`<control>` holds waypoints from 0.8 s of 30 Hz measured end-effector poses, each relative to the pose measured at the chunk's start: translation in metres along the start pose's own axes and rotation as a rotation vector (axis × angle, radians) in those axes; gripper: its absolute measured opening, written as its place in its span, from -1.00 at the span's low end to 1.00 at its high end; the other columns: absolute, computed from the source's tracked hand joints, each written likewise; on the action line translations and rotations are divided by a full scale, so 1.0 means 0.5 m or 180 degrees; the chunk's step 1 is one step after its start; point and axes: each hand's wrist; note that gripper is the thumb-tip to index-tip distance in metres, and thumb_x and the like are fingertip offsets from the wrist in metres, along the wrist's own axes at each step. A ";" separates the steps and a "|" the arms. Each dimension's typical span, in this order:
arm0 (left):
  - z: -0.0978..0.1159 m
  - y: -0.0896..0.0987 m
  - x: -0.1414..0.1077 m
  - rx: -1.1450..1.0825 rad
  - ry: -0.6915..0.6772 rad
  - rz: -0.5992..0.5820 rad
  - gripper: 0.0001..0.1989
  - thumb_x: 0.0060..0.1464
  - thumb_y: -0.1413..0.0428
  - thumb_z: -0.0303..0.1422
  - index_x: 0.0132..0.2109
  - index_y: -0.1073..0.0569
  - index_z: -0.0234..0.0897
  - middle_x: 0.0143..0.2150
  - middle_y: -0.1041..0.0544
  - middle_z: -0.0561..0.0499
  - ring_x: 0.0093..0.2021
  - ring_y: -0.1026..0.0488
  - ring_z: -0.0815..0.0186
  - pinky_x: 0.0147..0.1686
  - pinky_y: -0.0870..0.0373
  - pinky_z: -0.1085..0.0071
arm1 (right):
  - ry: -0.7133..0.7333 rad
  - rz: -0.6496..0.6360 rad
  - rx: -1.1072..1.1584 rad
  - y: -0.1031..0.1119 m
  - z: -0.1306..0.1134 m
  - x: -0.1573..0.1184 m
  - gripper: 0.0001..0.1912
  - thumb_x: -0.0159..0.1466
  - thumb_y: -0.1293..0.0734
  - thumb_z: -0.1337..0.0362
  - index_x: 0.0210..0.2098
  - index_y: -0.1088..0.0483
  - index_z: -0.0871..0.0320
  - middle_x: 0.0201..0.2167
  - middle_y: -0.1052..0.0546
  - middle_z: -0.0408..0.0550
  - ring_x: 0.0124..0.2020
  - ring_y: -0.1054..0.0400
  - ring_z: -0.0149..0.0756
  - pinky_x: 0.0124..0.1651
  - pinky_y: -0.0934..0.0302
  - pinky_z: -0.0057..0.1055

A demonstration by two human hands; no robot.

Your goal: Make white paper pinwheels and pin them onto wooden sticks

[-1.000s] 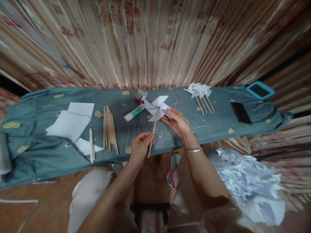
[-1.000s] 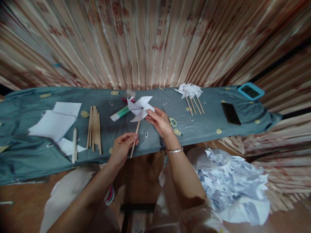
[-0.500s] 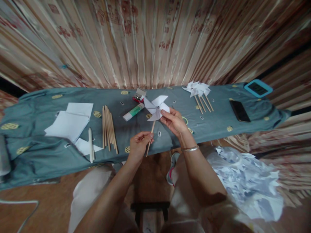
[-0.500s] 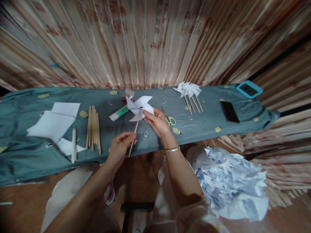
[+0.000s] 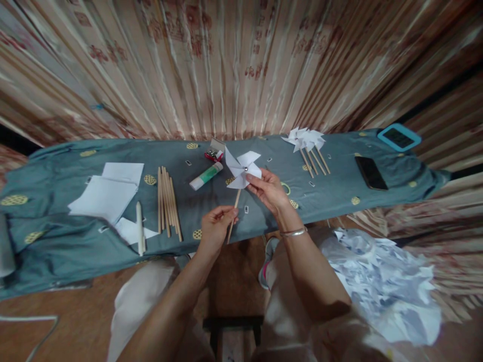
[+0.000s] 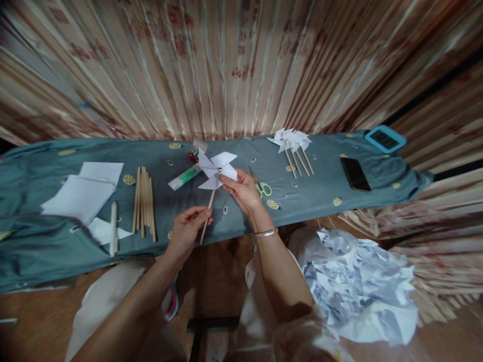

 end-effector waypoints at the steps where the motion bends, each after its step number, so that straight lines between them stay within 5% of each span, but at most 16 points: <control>1: 0.000 0.001 0.001 -0.0005 0.0000 0.0004 -0.62 -0.49 -0.47 -0.17 -0.49 -0.60 -0.30 -0.59 -0.52 0.06 -0.56 -0.41 0.44 -0.45 -0.36 0.51 | 0.0002 -0.0020 0.0018 0.000 -0.001 -0.001 -0.52 -0.26 -0.66 0.16 -0.38 -0.50 0.11 -0.41 -0.60 -0.27 -0.41 -0.44 -0.51 -0.29 -0.35 -0.57; 10: 0.009 0.010 0.011 -0.0015 -0.0130 0.0100 -0.62 -0.46 -0.47 -0.16 -0.47 -0.60 -0.30 -0.56 -0.53 0.05 -0.55 -0.41 0.43 -0.45 -0.36 0.50 | 0.0266 0.0392 -0.0285 0.025 -0.011 -0.003 -0.58 -0.17 -0.61 0.01 -0.45 -0.49 0.10 -0.57 -0.47 -0.27 -0.51 -0.33 -0.49 -0.40 -0.31 -0.52; 24: 0.013 0.011 0.020 -0.0040 -0.0210 0.0092 -0.58 -0.48 -0.48 -0.15 -0.45 -0.60 -0.32 -0.57 -0.54 0.08 -0.55 -0.42 0.46 -0.42 -0.36 0.51 | 0.0091 0.0234 -0.0212 0.008 -0.011 -0.019 -0.54 -0.31 -0.65 0.00 -0.55 -0.53 0.13 -0.65 -0.50 -0.25 -0.60 -0.32 -0.57 -0.50 -0.22 -0.61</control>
Point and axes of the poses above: each hand's wrist, its own x-axis towards the middle knuckle, its own y-axis out of the back of the hand, z = x × y
